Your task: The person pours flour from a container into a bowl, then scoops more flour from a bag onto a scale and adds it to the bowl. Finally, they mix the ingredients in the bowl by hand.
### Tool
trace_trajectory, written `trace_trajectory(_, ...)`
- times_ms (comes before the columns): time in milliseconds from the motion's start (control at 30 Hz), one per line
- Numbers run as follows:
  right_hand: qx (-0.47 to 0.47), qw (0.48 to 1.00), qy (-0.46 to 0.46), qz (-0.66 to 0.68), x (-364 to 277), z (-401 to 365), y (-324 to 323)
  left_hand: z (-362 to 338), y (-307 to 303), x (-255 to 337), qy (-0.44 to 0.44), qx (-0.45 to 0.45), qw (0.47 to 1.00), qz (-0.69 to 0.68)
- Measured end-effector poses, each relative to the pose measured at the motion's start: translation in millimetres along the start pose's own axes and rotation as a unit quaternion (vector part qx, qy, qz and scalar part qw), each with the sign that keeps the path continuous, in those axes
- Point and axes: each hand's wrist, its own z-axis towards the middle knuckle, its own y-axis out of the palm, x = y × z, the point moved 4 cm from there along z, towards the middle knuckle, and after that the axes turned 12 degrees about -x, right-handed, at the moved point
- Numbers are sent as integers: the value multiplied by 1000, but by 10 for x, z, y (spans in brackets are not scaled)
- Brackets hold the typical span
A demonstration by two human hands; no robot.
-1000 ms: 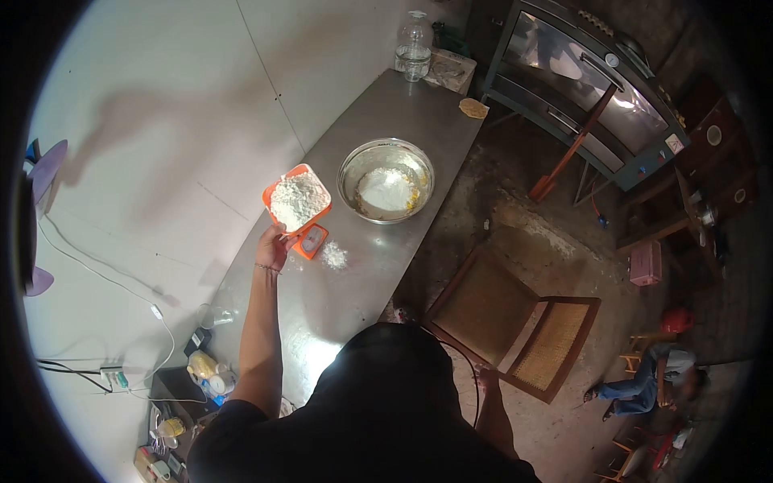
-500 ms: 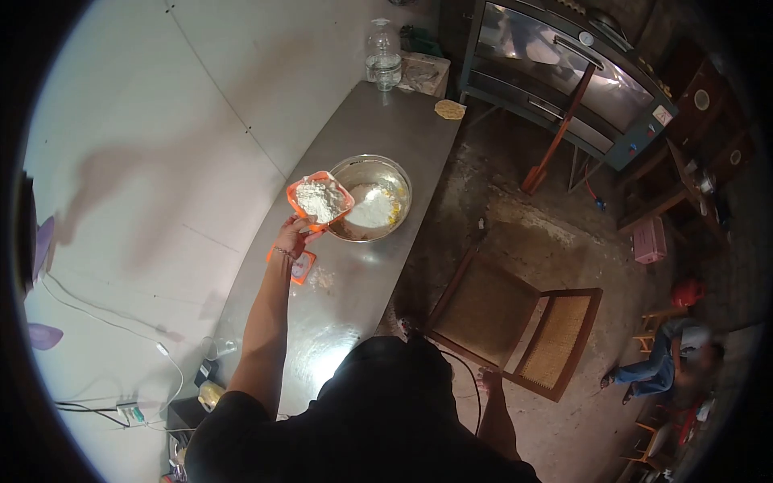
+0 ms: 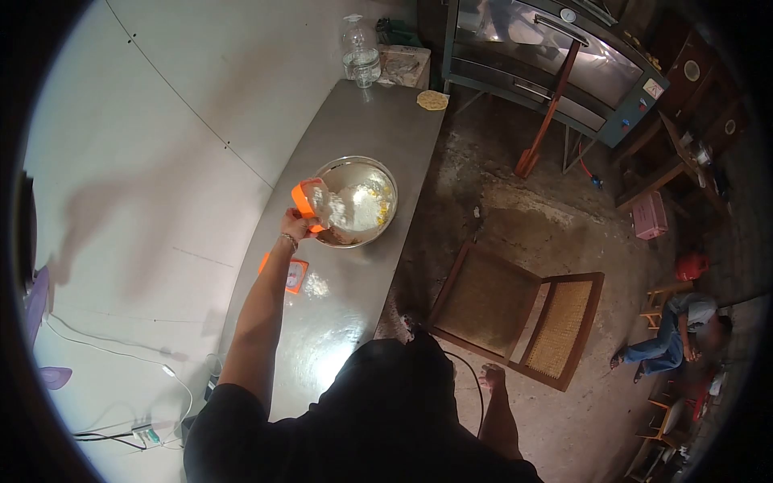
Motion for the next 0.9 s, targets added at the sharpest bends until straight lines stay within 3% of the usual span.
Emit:
trace_trajectory(133, 7, 1000, -10, -19, -65, -92, 59, -8, 38, 98, -18, 27, 979, 200)
trace_trajectory(233, 7, 1000, -6, -29, -81, -99, 75, -54, 96, 223, 5, 65, 929, 364)
trace_trajectory(433, 13, 999, 3, -53, -132, -5, 114, -213, 345, 514, 59, 100, 856, 504)
trace_trajectory(533, 2, 998, -1, -55, -125, 88, 121, -381, 531, 762, 37, 14, 812, 583)
trace_trajectory(733, -13, 999, 4, -34, -116, 273, 160, -573, 734, 872, 122, 26, 766, 630)
trace_trajectory(833, -22, 999, -1, -39, -276, 128, 229, -461, 726, 763, 108, 13, 745, 658)
trace_trajectory(900, -14, 999, -13, -32, -430, 53, 290, -506, 702, 790, 116, 34, 758, 641)
